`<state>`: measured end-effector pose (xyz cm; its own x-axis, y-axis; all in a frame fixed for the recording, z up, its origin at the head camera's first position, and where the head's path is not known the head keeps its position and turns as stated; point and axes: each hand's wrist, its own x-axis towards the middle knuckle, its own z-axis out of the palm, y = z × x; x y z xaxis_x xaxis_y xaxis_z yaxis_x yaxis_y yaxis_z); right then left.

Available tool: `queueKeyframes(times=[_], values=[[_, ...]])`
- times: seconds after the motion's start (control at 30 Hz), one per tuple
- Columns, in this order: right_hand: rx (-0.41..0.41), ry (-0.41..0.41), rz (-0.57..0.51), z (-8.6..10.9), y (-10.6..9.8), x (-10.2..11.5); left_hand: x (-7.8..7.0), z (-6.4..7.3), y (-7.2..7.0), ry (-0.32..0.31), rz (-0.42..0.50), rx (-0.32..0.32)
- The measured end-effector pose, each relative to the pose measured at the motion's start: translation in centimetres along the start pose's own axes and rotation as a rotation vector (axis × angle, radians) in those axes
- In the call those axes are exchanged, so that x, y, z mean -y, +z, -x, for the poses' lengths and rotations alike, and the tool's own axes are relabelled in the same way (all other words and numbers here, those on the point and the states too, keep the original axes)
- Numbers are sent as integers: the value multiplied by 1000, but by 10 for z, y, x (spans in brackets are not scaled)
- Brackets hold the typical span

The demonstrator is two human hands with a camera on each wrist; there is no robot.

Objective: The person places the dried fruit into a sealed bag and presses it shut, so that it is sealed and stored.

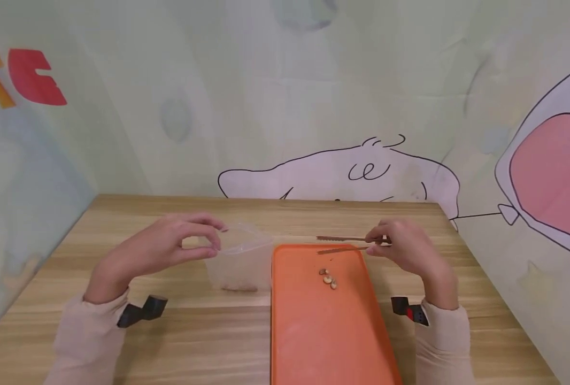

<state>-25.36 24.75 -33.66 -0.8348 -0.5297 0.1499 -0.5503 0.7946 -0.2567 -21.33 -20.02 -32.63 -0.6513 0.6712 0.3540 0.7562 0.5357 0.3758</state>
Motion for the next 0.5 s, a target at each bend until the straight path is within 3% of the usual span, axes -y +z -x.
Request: queueKeyframes(times=[0.13, 0.23, 0.37, 0.5], values=[[180, 40, -62, -4, 11, -18, 0, 1, 1, -7, 2, -2], [270, 54, -114, -6, 19, -26, -1, 1, 1, -14, 7, -1], [315, 63, -143, -9, 28, -31, -1, 1, 2, -21, 10, 3], [307, 69, -140, -11, 32, -30, -2, 0, 1, -27, 6, 10]])
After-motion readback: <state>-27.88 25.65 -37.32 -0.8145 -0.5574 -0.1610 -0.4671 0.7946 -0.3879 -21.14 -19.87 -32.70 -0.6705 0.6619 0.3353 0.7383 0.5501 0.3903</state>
